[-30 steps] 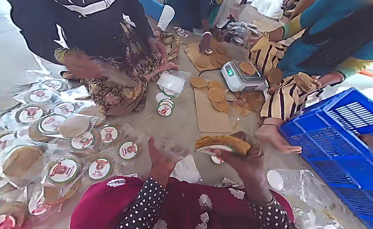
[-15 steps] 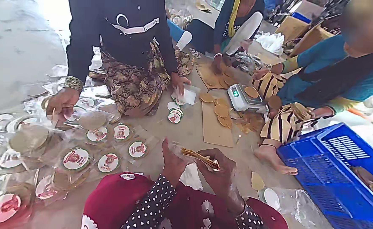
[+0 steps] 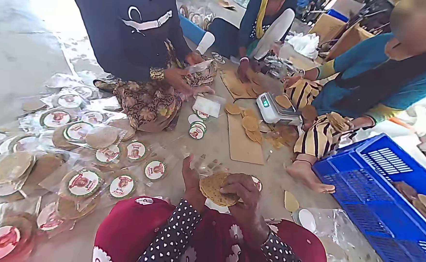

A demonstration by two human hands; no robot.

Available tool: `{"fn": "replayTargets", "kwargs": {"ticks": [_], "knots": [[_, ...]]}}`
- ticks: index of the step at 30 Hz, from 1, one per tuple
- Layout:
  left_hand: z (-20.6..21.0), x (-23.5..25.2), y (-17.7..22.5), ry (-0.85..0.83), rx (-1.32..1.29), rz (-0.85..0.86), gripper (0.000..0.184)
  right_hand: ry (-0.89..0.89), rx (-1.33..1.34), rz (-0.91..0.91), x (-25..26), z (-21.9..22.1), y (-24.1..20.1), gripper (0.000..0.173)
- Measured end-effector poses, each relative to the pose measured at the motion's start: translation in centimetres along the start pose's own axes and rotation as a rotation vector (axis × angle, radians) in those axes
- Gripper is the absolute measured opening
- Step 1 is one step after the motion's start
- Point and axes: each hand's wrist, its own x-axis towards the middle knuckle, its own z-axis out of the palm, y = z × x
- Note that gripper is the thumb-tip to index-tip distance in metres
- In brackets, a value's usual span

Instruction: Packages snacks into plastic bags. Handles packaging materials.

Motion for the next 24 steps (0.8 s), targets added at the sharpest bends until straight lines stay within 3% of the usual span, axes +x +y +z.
{"fn": "replayTargets", "kwargs": {"ticks": [4, 8, 10, 13, 18, 21, 24], "knots": [[0.1, 0.0, -0.4, -0.046, -0.058, -0.029, 0.051, 0.064, -0.062, 0.041, -0.5, 0.8, 0.4, 0.006], [-1.1, 0.3, -0.6, -0.266, -0.083, -0.080, 0.048, 0.039, -0.191, 0.015, -0.5, 1.3, 0.3, 0.008], [-1.1, 0.2, -0.6, -0.317, -0.068, -0.067, 0.038, 0.036, -0.224, 0.013, -0.7, 1.4, 0.6, 0.007], [-0.8, 0.0, -0.4, -0.383, -0.003, -0.097, 0.038, 0.088, -0.240, -0.013, -1.0, 1.3, 1.7, 0.007], [0.3, -0.2, -0.8, -0.264, 0.311, -0.013, 0.038, 0.140, -0.257, -0.070, -1.0, 0.7, 3.3, 0.007], [0.6, -0.3, -1.2, -0.215, 0.460, 0.119, 0.018, 0.155, -0.271, -0.091, -1.1, 0.7, 3.9, 0.006], [0.7, -0.5, -1.2, -0.172, 0.513, 0.117, 0.012, 0.116, -0.298, -0.092, -1.1, 0.8, 3.9, 0.006]]}}
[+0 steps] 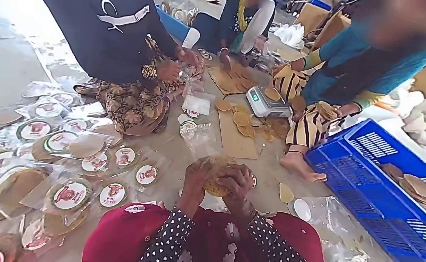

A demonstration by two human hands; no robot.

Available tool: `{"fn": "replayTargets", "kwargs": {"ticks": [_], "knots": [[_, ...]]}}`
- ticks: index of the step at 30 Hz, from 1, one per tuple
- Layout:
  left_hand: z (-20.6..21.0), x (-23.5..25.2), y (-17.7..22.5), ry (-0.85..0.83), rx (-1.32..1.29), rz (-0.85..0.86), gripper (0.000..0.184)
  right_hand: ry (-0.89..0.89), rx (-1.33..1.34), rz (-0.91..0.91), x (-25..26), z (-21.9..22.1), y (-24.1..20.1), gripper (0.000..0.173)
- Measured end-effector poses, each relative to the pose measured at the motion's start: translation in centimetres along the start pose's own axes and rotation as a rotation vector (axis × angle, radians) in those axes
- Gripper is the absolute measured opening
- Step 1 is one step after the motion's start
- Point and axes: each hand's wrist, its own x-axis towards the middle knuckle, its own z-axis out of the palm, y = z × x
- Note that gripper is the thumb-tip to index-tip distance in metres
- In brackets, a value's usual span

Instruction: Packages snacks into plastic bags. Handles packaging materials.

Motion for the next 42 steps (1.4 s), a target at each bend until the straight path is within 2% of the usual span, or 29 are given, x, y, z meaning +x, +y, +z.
{"fn": "replayTargets", "kwargs": {"ticks": [5, 7, 8, 9, 11, 13, 16, 19, 20, 22, 24, 25, 27, 29, 30, 33, 37, 39, 42], "knots": [[-0.5, -0.1, -0.4, -0.027, -0.134, -0.222, 0.018, -0.147, -0.039, 0.000, 1.2, -0.6, 0.1, 0.012], [-1.1, -0.1, -0.9, -0.074, -0.198, -0.267, 0.023, -0.378, 0.052, 0.029, 2.0, -2.8, -0.4, 0.027], [-1.2, -0.3, -1.0, -0.106, -0.179, -0.279, 0.025, -0.499, 0.158, 0.086, 2.3, -4.5, -0.9, 0.043], [-1.3, -0.6, -1.1, -0.137, -0.146, -0.289, 0.026, -0.522, 0.281, 0.189, 2.2, -6.4, -1.3, 0.055], [-0.9, -1.6, -1.2, -0.203, -0.062, -0.331, 0.024, -0.343, 0.405, 0.439, 1.7, -9.9, -1.7, 0.069], [-0.2, -3.3, -1.4, -0.306, 0.026, -0.391, 0.022, -0.186, 0.474, 0.776, 0.8, -12.7, -1.8, 0.060], [0.3, -6.5, -2.9, -0.515, 0.104, -0.506, 0.021, -0.167, 0.825, 1.325, -1.3, -15.6, -3.3, 0.035], [0.1, -10.0, -5.0, -0.632, 0.130, -0.661, 0.023, -0.293, 0.938, 1.568, -3.8, -17.4, -6.5, 0.011], [-0.3, -11.1, -5.6, -0.660, 0.138, -0.712, 0.023, -0.333, 0.938, 1.582, -5.0, -18.0, -7.3, 0.004], [-0.9, -13.1, -6.0, -0.682, 0.280, -0.772, 0.019, -0.411, 0.901, 1.576, -7.4, -19.0, -8.7, 0.006], [-1.5, -13.7, -5.9, -0.730, 0.416, -0.732, 0.020, -0.415, 0.856, 1.620, -8.8, -19.6, -9.7, 0.009], [-1.6, -13.6, -5.9, -0.722, 0.446, -0.680, 0.027, -0.396, 0.847, 1.666, -9.0, -19.7, -10.1, 0.011], [-1.2, -13.2, -5.7, -0.664, 0.492, -0.564, 0.028, -0.377, 0.826, 1.719, -9.1, -19.7, -10.7, 0.014], [-0.5, -13.5, -5.5, -0.590, 0.517, -0.493, 0.009, -0.402, 0.823, 1.687, -9.4, -19.4, -11.1, 0.019], [-0.3, -14.1, -5.4, -0.547, 0.539, -0.485, 0.002, -0.438, 0.824, 1.658, -9.6, -19.3, -11.4, 0.022], [-1.0, -16.4, -5.5, -0.454, 0.620, -0.578, 0.007, -0.550, 0.877, 1.530, -11.0, -19.5, -12.1, 0.029], [-2.7, -19.9, -4.9, -0.431, 0.600, -0.645, 0.035, -0.600, 0.961, 1.428, -12.6, -20.0, -12.0, 0.032], [-2.6, -20.7, -4.2, -0.423, 0.544, -0.648, 0.033, -0.611, 1.068, 1.404, -12.6, -20.4, -11.5, 0.029], [-2.4, -19.8, -3.7, -0.349, 0.457, -0.679, 0.018, -0.561, 1.236, 1.480, -11.4, -21.1, -10.3, 0.029]]}}
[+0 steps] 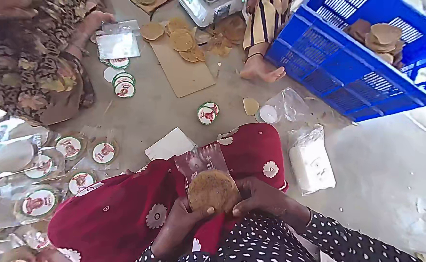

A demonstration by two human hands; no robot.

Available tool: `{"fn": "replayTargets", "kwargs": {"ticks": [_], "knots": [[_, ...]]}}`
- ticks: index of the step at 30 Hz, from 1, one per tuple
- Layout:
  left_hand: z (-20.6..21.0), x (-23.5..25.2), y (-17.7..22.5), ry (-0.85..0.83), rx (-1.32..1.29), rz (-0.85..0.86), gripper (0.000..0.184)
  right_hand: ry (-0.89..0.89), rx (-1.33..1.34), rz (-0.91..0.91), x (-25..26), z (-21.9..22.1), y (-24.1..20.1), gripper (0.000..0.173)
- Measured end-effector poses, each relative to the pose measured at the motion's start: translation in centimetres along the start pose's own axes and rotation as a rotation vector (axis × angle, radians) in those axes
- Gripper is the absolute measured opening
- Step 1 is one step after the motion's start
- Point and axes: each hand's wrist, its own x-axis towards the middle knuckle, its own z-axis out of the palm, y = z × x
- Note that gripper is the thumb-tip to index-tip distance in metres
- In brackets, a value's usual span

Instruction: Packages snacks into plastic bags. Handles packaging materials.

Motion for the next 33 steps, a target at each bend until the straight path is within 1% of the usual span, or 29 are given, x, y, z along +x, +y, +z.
{"fn": "replayTargets", "kwargs": {"ticks": [1, 2, 4, 6, 8, 9, 11, 12, 13, 14, 15, 16, 17, 18, 19, 21, 23, 25, 26, 27, 28, 29, 30, 32, 33], "knots": [[-0.3, 0.7, 0.3, 0.030, -0.028, -0.002, 0.014, 0.062, 0.040, -0.011, 0.3, 0.1, -0.4, 0.024], [-0.5, 1.4, 0.7, 0.058, -0.067, -0.001, 0.012, 0.146, 0.061, -0.029, 0.9, 0.2, -0.7, 0.016], [-0.5, 2.9, 2.0, 0.113, -0.123, -0.025, 0.013, 0.305, 0.021, -0.075, 2.6, 0.4, -1.5, 0.004], [-0.5, 4.6, 3.4, 0.139, -0.175, -0.074, 0.012, 0.420, -0.086, -0.152, 4.4, 0.4, -2.7, 0.006], [-0.9, 6.1, 4.6, 0.098, -0.208, -0.102, 0.012, 0.485, -0.204, -0.285, 6.3, 0.1, -3.8, 0.006], [-1.4, 6.6, 5.1, 0.069, -0.201, -0.101, 0.018, 0.493, -0.243, -0.357, 7.2, -0.1, -4.4, 0.005], [-1.9, 7.2, 5.9, 0.065, -0.139, -0.090, 0.045, 0.483, -0.271, -0.455, 8.6, -0.7, -5.7, 0.006], [-1.9, 7.2, 6.3, 0.110, -0.102, -0.087, 0.055, 0.486, -0.283, -0.451, 9.1, -1.0, -6.5, 0.006], [-2.0, 7.2, 6.4, 0.163, -0.079, -0.068, 0.057, 0.499, -0.312, -0.429, 9.7, -1.3, -7.2, 0.007], [-2.4, 7.1, 6.0, 0.210, -0.047, -0.017, 0.051, 0.506, -0.330, -0.416, 10.2, -1.3, -7.7, 0.007], [-2.8, 7.1, 5.5, 0.248, 0.000, 0.068, 0.047, 0.498, -0.322, -0.441, 10.5, -1.0, -8.3, 0.010], [-3.1, 7.1, 5.1, 0.283, 0.067, 0.172, 0.058, 0.470, -0.297, -0.492, 10.7, -0.8, -9.1, 0.012], [-3.3, 7.2, 4.5, 0.317, 0.163, 0.276, 0.074, 0.428, -0.268, -0.535, 10.7, -0.8, -9.7, 0.013], [-3.4, 7.2, 3.9, 0.342, 0.264, 0.366, 0.088, 0.408, -0.240, -0.551, 10.9, -1.0, -10.0, 0.014], [-3.4, 7.2, 3.4, 0.364, 0.354, 0.449, 0.097, 0.411, -0.227, -0.546, 11.4, -1.2, -10.1, 0.016], [-3.1, 7.1, 3.0, 0.395, 0.512, 0.598, 0.107, 0.451, -0.221, -0.494, 12.3, -1.1, -10.0, 0.020], [-3.2, 7.4, 3.4, 0.427, 0.627, 0.759, 0.110, 0.417, -0.146, -0.454, 12.3, 0.4, -10.7, 0.024], [-2.9, 7.2, 3.6, 0.467, 0.704, 0.860, 0.103, 0.357, -0.052, -0.426, 11.9, 2.4, -10.9, 0.028], [-2.9, 7.1, 3.8, 0.506, 0.722, 0.932, 0.092, 0.305, 0.001, -0.424, 11.9, 3.3, -11.0, 0.028], [-3.0, 7.2, 4.0, 0.567, 0.724, 1.025, 0.074, 0.239, 0.057, -0.430, 12.3, 4.1, -10.9, 0.027], [-3.1, 7.3, 4.4, 0.648, 0.714, 1.101, 0.052, 0.172, 0.099, -0.442, 12.7, 4.9, -10.8, 0.024], [-3.5, 7.0, 5.0, 0.728, 0.705, 1.129, 0.030, 0.112, 0.105, -0.464, 13.1, 5.6, -10.7, 0.022], [-4.1, 6.5, 5.8, 0.796, 0.690, 1.100, 0.017, 0.064, 0.066, -0.495, 13.4, 6.1, -10.7, 0.022], [-6.8, 4.7, 8.1, 0.904, 0.616, 0.960, 0.017, -0.003, -0.089, -0.565, 14.4, 5.7, -10.7, 0.026], [-9.1, 3.6, 9.5, 0.972, 0.587, 0.902, 0.018, 0.016, -0.184, -0.584, 15.0, 4.8, -10.5, 0.030]]}}
